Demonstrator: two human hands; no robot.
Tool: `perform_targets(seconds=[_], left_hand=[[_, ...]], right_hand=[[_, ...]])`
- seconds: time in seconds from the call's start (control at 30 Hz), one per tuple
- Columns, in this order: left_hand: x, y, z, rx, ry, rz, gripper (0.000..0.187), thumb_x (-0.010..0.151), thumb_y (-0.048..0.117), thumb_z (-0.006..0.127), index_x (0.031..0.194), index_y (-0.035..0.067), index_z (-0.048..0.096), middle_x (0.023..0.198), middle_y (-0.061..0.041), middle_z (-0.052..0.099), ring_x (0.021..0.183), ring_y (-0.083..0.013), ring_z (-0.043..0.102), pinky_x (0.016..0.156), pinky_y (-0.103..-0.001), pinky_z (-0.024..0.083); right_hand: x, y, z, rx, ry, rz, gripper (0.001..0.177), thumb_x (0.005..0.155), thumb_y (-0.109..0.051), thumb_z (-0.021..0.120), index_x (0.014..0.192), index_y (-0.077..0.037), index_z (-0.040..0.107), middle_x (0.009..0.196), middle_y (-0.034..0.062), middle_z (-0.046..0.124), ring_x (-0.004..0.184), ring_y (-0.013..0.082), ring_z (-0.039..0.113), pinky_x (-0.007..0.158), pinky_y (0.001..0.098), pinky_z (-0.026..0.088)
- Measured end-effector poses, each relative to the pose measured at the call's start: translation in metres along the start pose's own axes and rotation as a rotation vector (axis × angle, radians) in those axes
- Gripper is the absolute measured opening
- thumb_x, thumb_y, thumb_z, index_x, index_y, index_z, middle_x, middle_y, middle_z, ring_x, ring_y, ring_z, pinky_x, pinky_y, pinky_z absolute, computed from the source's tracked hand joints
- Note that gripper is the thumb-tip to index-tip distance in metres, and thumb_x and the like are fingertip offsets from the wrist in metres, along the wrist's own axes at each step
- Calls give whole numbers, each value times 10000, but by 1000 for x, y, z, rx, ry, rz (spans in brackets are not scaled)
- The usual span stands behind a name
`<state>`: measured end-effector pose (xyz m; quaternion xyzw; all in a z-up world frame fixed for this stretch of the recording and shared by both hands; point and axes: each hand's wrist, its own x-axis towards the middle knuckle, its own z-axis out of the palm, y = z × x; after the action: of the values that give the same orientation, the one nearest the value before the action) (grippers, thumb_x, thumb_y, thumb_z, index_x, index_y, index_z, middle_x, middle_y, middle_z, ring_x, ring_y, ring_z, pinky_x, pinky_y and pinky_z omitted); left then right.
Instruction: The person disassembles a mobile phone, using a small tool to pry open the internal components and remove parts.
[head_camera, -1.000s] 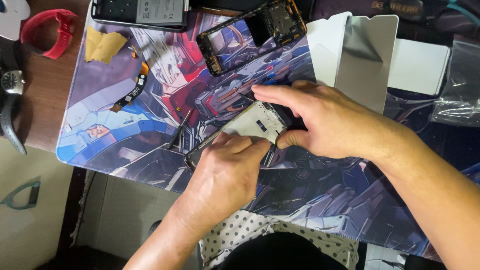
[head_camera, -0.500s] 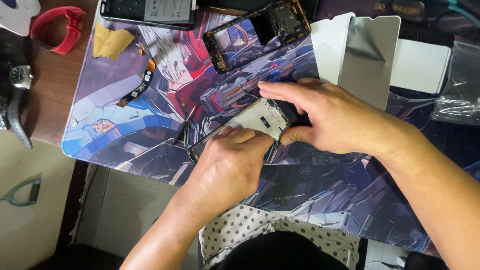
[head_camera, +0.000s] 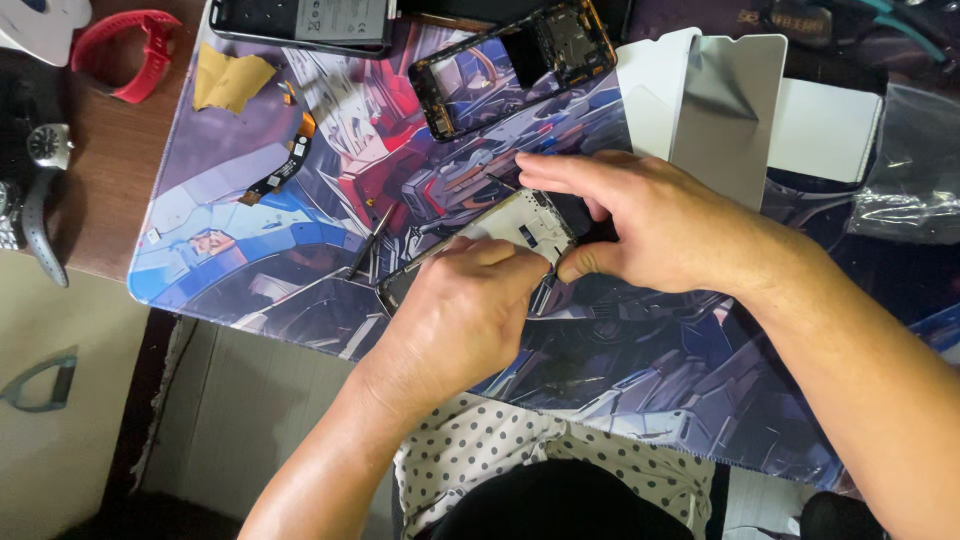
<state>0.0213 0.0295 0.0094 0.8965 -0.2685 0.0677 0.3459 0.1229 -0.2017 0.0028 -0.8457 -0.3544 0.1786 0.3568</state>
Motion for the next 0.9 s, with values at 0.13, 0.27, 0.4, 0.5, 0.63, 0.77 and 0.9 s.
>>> perform_targets(seconds=[0.13,0.27,0.4,0.5,0.63,0.77,0.9], left_hand=[[2,3,-1,-12,-2,-25,136,909,-55,708,1013,31,725,869,-141,669,880,-368,710,888,-478,591],[-7,-5,-22,-88,-40,-26,175,924,-25,738,1091,26,750,909,-134,701,883,-356,721,862,-459,584],[-12,-6,-17,-53,-20,-30,198,899,-28,746,1086,32,766,884,-122,703,870,-352,722,870,-461,575],[-10,-4,-9,8,11,10,221,887,-33,739,1099,26,757,902,-115,704,882,-348,721,901,-466,577],[-5,-1,0,48,37,14,257,860,-31,720,1108,30,747,940,-113,715,914,-349,722,924,-466,578],[-9,2,1,47,42,-16,238,874,-33,720,1100,34,753,931,-117,713,905,-355,709,910,-475,558],[-11,-8,-14,1,-12,39,284,863,-33,713,1137,25,755,934,-121,702,912,-350,708,924,-463,565]], right_hand=[[-1,-4,2,1,12,-10,1078,686,-248,990,1641,-190,493,1525,28,720,1123,288,747,977,429,605],[0,-2,0,6,24,-40,1065,700,-245,1002,1637,-182,500,1514,46,719,1169,289,752,985,430,609],[0,0,1,20,14,-25,1099,682,-241,990,1654,-187,480,1523,15,732,1118,288,760,980,422,618],[0,-2,0,-11,46,-107,1103,689,-234,1000,1658,-148,481,1514,50,727,1215,299,745,1002,442,601],[2,-5,-1,-9,22,-28,1103,682,-230,995,1653,-176,474,1521,19,730,1182,276,735,913,412,626],[0,-5,1,-16,19,-7,1110,671,-235,1001,1647,-186,476,1511,4,740,1078,273,754,925,417,619],[0,-3,2,-26,42,-64,1099,686,-223,1006,1652,-170,486,1504,35,732,1134,283,758,945,426,614]])
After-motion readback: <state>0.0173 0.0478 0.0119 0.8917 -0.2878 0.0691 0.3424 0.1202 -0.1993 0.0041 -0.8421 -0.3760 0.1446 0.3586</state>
